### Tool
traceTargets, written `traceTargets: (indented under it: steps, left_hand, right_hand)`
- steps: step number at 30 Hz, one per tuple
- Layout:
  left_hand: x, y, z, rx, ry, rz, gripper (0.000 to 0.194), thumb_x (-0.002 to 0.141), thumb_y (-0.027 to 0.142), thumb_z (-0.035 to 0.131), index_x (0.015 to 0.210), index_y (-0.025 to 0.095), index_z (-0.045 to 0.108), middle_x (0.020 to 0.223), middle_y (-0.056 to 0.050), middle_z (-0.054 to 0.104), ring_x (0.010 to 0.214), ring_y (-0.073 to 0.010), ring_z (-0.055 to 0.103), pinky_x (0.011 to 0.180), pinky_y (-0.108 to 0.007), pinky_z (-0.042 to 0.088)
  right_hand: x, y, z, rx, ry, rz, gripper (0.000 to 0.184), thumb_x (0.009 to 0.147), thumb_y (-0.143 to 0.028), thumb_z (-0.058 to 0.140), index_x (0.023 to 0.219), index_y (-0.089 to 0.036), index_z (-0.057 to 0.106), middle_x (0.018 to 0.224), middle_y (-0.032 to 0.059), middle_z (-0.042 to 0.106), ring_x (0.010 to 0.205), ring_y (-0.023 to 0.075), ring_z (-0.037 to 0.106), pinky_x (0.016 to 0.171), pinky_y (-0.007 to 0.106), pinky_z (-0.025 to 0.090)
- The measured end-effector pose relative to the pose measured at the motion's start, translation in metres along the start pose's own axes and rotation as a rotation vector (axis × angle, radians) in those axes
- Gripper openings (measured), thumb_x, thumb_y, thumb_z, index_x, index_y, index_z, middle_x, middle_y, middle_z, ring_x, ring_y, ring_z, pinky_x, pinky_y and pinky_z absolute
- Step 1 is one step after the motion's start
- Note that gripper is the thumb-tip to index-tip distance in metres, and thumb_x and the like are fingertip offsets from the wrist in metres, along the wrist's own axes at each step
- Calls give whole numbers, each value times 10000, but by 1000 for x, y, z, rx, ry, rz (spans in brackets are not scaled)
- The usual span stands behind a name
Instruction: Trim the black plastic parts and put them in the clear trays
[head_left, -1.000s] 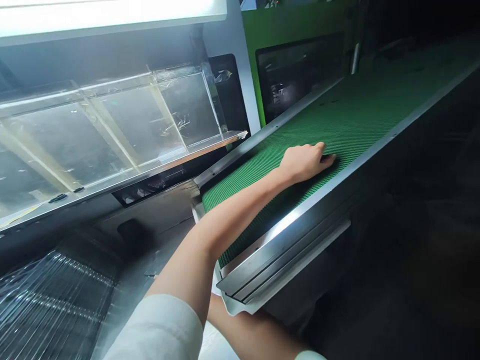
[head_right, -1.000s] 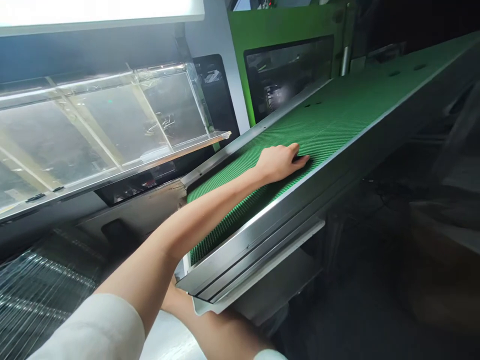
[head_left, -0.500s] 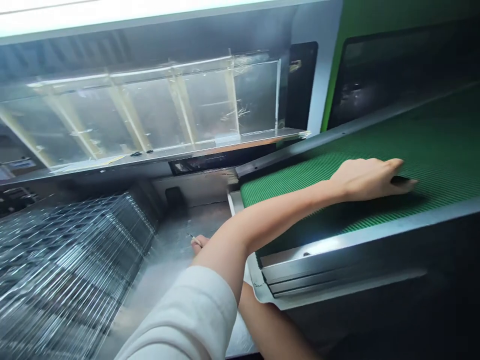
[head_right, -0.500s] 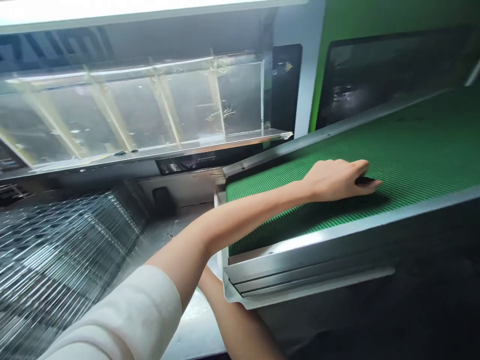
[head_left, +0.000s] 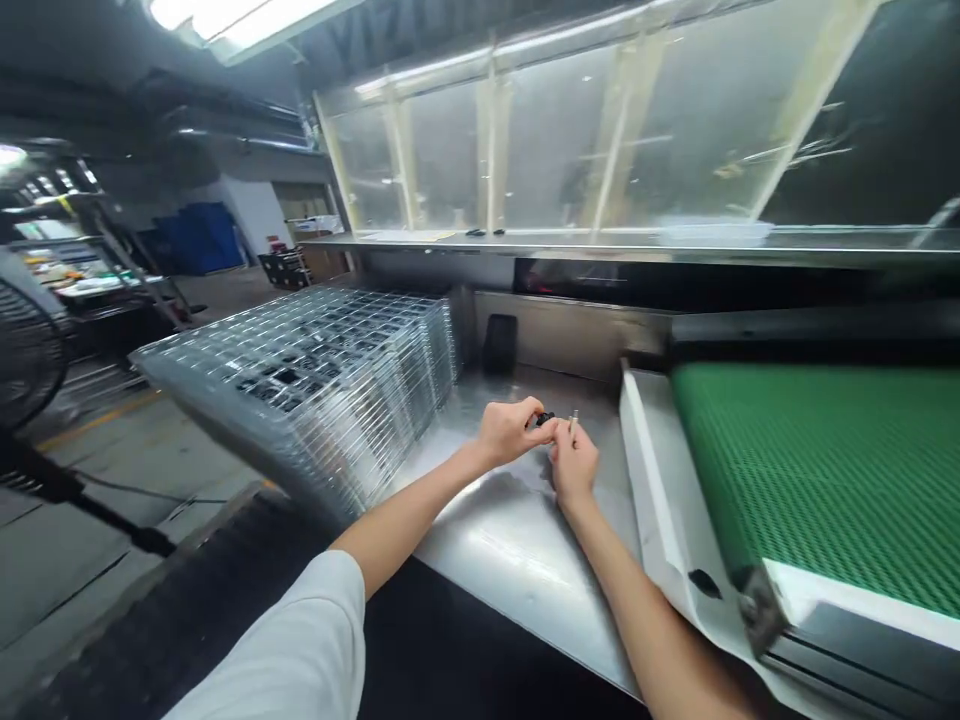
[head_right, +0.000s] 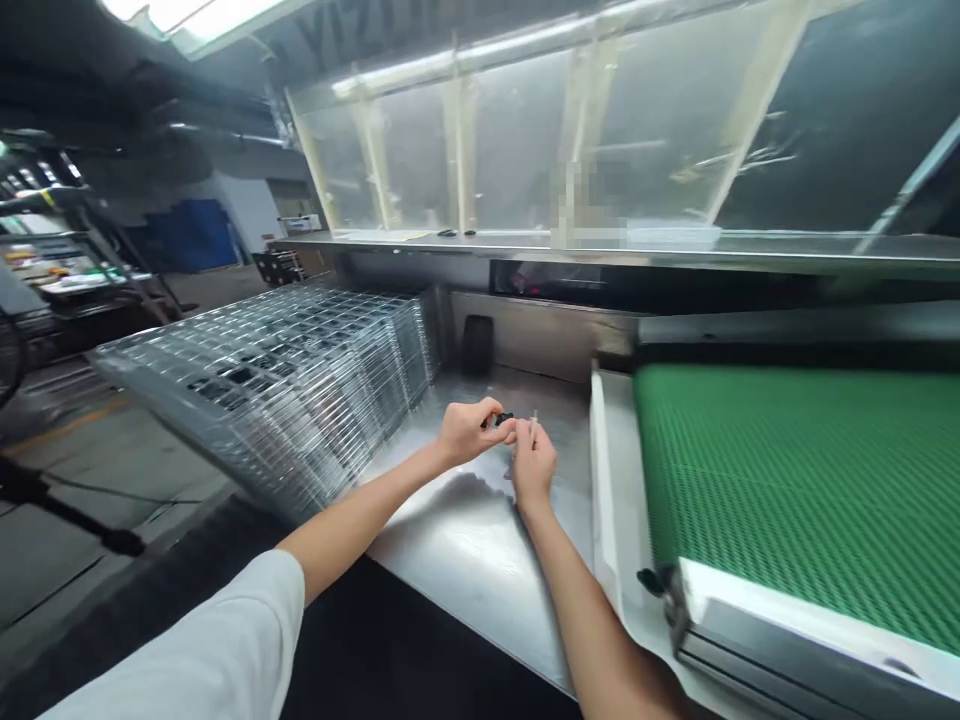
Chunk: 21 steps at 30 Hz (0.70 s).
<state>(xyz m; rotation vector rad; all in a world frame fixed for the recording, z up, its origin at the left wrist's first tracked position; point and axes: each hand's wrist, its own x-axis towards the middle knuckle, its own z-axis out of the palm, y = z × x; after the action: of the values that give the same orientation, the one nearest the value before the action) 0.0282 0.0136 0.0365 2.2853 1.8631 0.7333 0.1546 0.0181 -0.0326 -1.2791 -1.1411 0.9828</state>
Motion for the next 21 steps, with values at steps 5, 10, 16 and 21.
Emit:
traceTargets:
  steps: [5, 10, 16, 21]
  left_hand:
    - [-21, -49, 26, 31, -74, -31, 288, 975, 490, 663, 1027, 216, 732, 899, -67, 826, 849, -222, 801, 699, -276, 547]
    - [-20, -58, 35, 44, -159, 118, 311, 978, 494, 658, 1059, 201, 720, 1001, -96, 834, 948, -257, 813, 684, -290, 581]
    - [-20, -59, 37, 5, -190, 202, 368, 992, 498, 643, 1200, 204, 719, 1104, -75, 831, 997, -249, 810, 621, -322, 595]
    - [-23, -50, 33, 13, -268, 184, 490, 1078, 478, 492, 1512, 256, 540, 1223, -21, 810, 1076, -206, 791, 702, -335, 608]
  right_hand:
    - [-3, 8, 8, -57, -113, -17, 657, 835, -787, 623, 988, -160, 744, 747, 38, 678, 629, 170, 553, 601, 300, 444]
    - [-8, 1, 11, -161, -172, -33, 554, 702, -710, 727, 941, -212, 769, 889, 76, 740, 793, 241, 657, 722, 350, 523]
    - [-6, -3, 8, -291, -137, 91, 567, 590, -677, 717, 960, -251, 777, 834, 73, 742, 770, 288, 664, 673, 386, 517]
    - [-6, -13, 5, -398, -144, 128, 610, 649, -644, 672, 1063, -207, 773, 837, 47, 734, 790, 263, 653, 682, 347, 498]
